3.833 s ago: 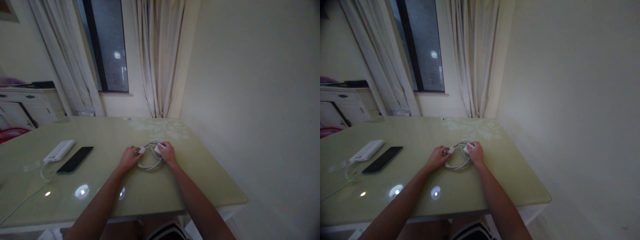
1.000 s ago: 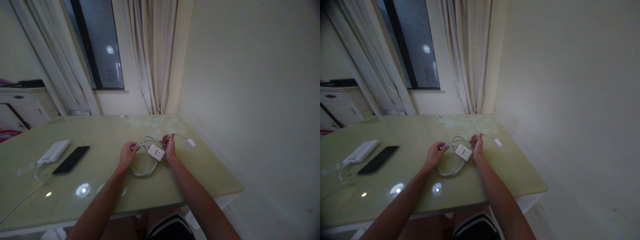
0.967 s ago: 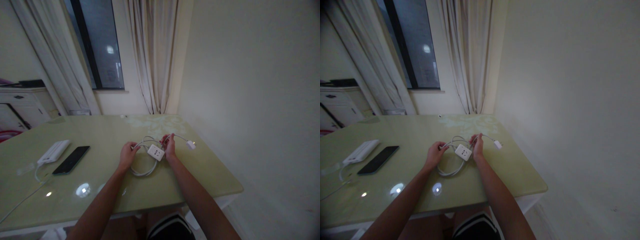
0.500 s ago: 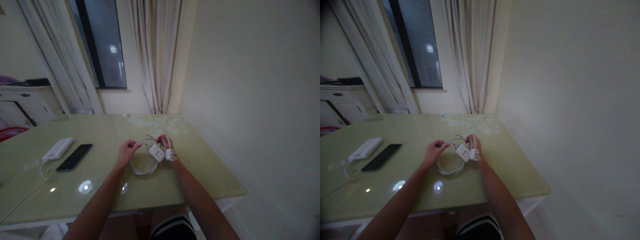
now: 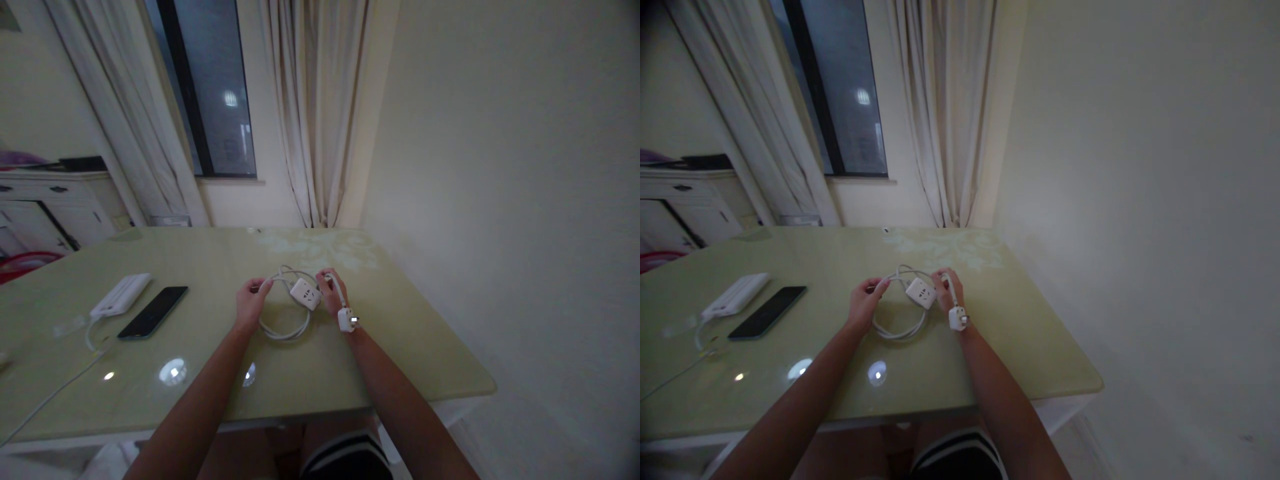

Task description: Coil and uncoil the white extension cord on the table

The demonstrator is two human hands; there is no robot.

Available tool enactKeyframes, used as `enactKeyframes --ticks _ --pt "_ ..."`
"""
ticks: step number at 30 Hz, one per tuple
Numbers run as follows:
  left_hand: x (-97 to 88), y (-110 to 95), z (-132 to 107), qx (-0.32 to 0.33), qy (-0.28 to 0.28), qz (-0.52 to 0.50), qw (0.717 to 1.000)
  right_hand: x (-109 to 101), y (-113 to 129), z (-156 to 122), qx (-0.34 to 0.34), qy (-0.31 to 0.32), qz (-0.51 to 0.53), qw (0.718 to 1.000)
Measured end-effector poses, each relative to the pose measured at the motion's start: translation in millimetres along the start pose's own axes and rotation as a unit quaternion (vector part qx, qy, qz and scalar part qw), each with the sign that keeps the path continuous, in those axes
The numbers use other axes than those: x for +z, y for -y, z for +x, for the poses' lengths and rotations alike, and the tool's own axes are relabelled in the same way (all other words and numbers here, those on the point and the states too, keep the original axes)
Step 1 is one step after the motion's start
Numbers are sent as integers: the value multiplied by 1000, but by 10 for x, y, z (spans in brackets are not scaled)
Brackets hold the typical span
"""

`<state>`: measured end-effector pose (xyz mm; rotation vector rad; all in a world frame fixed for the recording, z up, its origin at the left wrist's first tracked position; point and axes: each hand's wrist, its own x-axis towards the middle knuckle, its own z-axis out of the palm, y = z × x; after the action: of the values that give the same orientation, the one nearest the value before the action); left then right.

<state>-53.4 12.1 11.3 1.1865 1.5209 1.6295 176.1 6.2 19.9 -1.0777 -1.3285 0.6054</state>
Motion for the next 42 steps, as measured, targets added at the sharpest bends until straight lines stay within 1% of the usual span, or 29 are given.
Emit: enactKeyframes --ticks 4,9,14,17,21,23,28,33,37,42 --pt "7 -30 -22 1 -8 1 1000 6 70 -31 21 29 -8 999" --pt "11 4 -7 11 -23 -12 1000 13 122 -68 3 64 -37 997" --pt "11 49 10 6 -45 -14 999 28 63 -89 -11 97 -23 995" --pt "14 49 9 17 -50 -1 999 22 27 -92 -19 103 -23 994" --pt "7 35 11 68 -67 33 995 12 17 -92 -10 111 -15 994" --pt "-3 34 16 80 -65 46 994 9 22 -90 -5 114 -11 993" --pt "-16 53 30 84 -55 67 993 6 40 -86 -4 115 3 993" --pt "-19 64 33 92 -61 81 991 11 34 -83 -2 111 3 994" --pt "-28 44 29 99 -52 94 989 15 5 -79 7 112 -4 994" --pt "-22 3 10 109 -60 96 988 12 -1 -78 3 112 -3 994"
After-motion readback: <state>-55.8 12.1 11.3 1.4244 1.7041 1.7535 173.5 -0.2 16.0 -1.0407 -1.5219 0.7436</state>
